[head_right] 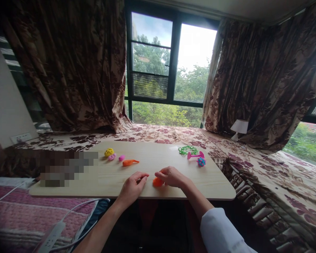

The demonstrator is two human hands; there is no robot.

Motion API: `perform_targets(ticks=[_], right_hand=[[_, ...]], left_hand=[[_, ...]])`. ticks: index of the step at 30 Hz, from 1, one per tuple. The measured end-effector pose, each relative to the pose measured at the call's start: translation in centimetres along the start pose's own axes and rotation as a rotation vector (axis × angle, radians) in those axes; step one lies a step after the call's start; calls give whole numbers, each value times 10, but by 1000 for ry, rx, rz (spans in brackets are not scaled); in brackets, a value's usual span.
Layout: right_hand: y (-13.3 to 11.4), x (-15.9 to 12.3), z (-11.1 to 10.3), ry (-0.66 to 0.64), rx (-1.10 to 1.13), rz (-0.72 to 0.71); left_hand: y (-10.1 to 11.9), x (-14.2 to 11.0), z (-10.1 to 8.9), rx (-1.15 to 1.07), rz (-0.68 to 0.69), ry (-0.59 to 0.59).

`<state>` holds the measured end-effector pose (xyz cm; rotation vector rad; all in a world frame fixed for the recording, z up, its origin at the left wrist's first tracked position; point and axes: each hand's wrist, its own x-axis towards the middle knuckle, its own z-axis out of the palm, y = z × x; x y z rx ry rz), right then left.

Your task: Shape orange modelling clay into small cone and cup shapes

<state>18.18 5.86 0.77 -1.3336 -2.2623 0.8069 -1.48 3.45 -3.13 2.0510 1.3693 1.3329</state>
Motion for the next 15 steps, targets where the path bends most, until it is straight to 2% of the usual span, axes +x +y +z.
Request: perform_targets(ticks=[5, 12, 15], right_hand=[[-5, -7, -10, -3, -52, -32], [-2, -6, 6, 119, -159, -61], [-5, -6, 7, 157, -210, -50]], left_hand=[[1, -1, -1, 1, -4, 0], [1, 0, 0, 13, -5, 9], [1, 0, 0, 8, -8, 12]])
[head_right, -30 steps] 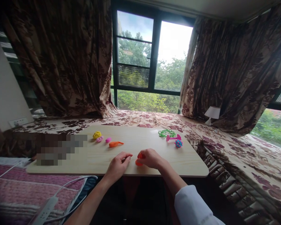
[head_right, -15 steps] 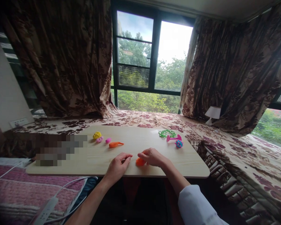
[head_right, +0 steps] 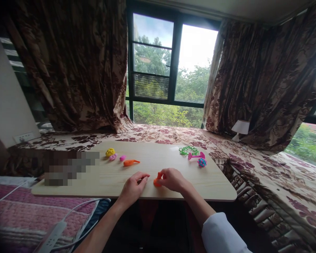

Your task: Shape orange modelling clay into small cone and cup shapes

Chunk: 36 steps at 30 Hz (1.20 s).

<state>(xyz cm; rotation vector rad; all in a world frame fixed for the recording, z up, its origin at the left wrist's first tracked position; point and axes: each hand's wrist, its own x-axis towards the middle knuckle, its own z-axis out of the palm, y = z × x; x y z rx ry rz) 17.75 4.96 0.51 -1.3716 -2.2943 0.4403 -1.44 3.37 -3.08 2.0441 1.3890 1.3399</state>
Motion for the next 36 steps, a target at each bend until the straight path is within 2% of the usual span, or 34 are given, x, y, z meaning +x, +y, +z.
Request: perform_targets(ticks=[7, 14, 16, 19, 22, 26, 31, 36], right_hand=[[1, 4, -2, -75, 60, -16], [6, 2, 13, 59, 48, -101], [5, 2, 11, 53, 120, -70], [1, 5, 5, 35, 353, -5], [-5, 8, 2, 105, 567, 20], [-9, 7, 13, 136, 751, 55], [-8, 5, 28, 180, 882, 77], [-10, 7, 32, 221, 873, 38]], left_hand=[[2, 0, -1, 6, 3, 7], [2, 0, 0, -25, -4, 1], [5, 3, -1, -87, -50, 5], [14, 9, -3, -272, -124, -35], [24, 11, -5, -411, -98, -117], [26, 8, -3, -466, -65, -168], [16, 5, 1, -497, -108, -190], [19, 6, 2, -500, -109, -198]])
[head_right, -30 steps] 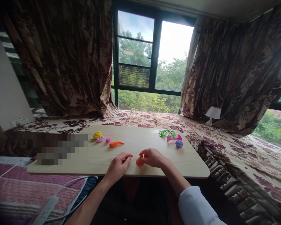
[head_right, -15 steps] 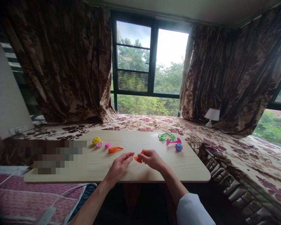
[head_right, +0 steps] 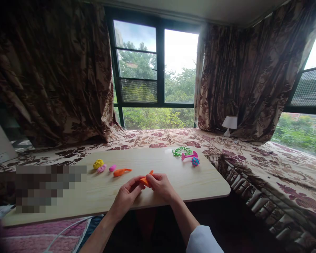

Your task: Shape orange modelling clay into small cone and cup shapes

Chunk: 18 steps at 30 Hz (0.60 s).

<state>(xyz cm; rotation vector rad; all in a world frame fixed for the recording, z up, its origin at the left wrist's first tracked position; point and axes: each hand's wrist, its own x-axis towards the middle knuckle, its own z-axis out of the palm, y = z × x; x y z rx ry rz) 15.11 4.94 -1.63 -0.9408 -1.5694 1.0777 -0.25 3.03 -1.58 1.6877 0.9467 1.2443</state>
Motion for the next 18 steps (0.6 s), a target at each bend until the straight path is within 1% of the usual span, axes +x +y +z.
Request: perform_targets(ticks=[6, 13, 16, 18], right_hand=[[5, 2, 5, 131, 10, -56], [6, -1, 8, 149, 23, -126], [8, 0, 8, 173, 0, -111], [6, 0, 8, 166, -9, -115]], left_hand=[[4, 1, 2, 12, -55, -1], [6, 0, 4, 13, -33, -15], [3, 1, 5, -5, -15, 26], [0, 2, 4, -18, -42, 65]])
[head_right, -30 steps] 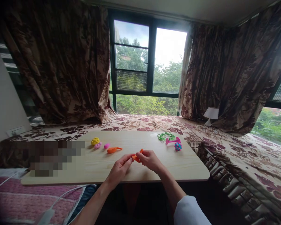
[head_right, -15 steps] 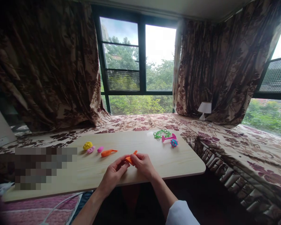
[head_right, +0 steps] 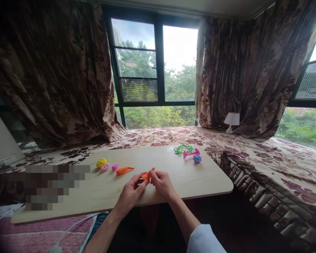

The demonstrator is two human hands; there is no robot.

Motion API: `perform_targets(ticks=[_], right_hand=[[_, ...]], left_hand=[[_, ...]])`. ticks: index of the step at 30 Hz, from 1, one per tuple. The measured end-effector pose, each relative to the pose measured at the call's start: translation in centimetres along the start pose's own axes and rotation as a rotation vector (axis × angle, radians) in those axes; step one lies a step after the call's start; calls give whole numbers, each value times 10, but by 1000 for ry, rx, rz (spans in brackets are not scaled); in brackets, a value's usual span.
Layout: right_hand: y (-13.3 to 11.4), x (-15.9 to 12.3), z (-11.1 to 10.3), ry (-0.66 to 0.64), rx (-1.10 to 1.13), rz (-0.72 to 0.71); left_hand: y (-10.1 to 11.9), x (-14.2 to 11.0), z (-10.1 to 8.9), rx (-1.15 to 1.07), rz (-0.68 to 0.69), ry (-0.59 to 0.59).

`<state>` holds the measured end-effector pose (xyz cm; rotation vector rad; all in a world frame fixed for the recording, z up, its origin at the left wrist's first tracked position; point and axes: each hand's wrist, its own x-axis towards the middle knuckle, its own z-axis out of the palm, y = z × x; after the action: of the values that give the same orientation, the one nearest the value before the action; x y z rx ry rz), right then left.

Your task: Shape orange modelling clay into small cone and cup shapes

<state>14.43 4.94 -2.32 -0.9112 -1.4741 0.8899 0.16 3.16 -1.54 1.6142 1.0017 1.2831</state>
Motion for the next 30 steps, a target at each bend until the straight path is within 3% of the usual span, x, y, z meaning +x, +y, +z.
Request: perform_targets(ticks=[8, 20, 30], right_hand=[[-10, -4, 0, -144, 136, -72], [-6, -4, -2, -107, 55, -89], [-4, -2, -2, -87, 67, -56]], left_hand=[[-3, 1, -3, -107, -35, 2], [6, -3, -2, 7, -13, -63], [0, -2, 0, 11, 0, -23]])
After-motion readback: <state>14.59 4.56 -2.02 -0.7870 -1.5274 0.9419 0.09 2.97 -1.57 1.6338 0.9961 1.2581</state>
